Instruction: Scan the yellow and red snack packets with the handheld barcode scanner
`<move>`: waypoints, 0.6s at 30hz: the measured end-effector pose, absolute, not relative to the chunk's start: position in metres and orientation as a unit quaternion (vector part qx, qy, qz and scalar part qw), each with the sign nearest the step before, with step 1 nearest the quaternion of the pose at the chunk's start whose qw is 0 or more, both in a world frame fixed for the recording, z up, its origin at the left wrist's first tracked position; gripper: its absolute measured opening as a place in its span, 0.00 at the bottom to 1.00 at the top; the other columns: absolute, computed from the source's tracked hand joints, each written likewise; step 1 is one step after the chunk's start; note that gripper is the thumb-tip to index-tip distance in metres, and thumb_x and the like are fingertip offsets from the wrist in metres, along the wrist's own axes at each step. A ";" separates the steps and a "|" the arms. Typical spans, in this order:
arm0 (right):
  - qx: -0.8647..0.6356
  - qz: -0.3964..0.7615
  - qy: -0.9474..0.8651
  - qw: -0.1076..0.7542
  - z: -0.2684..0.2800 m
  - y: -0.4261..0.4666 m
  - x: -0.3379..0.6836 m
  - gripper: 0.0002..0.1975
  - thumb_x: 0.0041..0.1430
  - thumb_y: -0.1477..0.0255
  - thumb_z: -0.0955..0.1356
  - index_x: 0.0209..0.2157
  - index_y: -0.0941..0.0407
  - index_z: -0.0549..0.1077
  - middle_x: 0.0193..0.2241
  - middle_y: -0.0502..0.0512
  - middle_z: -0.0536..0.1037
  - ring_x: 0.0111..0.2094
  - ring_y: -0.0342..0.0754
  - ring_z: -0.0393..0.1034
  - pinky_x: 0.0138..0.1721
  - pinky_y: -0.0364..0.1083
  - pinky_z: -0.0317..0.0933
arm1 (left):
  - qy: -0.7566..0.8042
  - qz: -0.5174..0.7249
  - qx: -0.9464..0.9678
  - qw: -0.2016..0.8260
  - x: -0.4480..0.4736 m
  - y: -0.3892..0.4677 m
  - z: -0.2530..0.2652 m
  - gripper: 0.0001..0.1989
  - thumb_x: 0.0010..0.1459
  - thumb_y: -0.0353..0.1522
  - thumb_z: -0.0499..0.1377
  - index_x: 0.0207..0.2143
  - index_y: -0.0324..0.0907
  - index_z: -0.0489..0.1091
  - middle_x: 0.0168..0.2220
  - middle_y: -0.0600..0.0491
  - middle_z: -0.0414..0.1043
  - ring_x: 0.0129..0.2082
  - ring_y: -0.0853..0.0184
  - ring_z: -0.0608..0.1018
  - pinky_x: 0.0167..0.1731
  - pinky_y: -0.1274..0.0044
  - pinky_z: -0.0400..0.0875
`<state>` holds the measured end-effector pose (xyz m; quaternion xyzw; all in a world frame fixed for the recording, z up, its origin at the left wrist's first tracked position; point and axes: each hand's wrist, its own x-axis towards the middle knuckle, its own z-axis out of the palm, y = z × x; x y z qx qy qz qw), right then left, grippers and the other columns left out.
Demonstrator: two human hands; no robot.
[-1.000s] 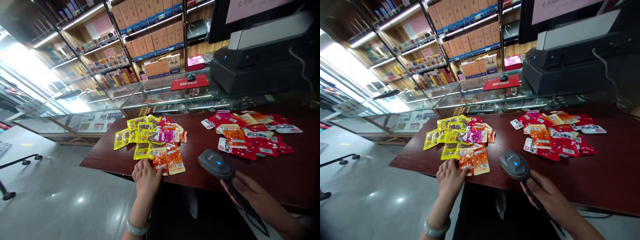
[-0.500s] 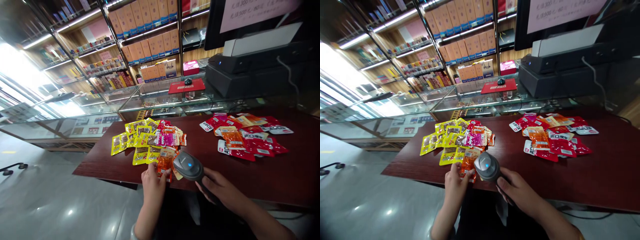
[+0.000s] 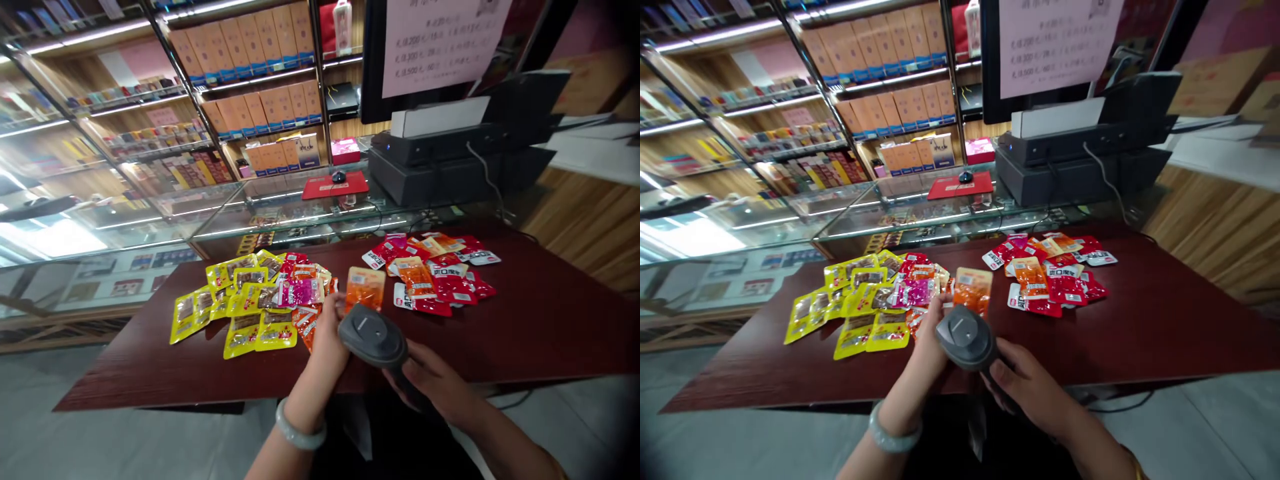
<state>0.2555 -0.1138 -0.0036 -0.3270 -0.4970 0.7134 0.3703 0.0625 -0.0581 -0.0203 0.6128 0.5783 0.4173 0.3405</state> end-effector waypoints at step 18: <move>-0.370 0.728 -0.462 0.345 -0.020 -0.119 0.274 0.24 0.58 0.48 0.69 0.32 0.57 0.71 0.24 0.49 0.68 0.21 0.40 0.59 0.21 0.39 0.55 | 0.803 0.079 0.588 -0.057 0.020 -0.110 -0.029 0.37 0.52 0.58 0.58 0.48 0.35 0.67 0.47 0.39 0.70 0.50 0.47 0.70 0.50 0.60 0.61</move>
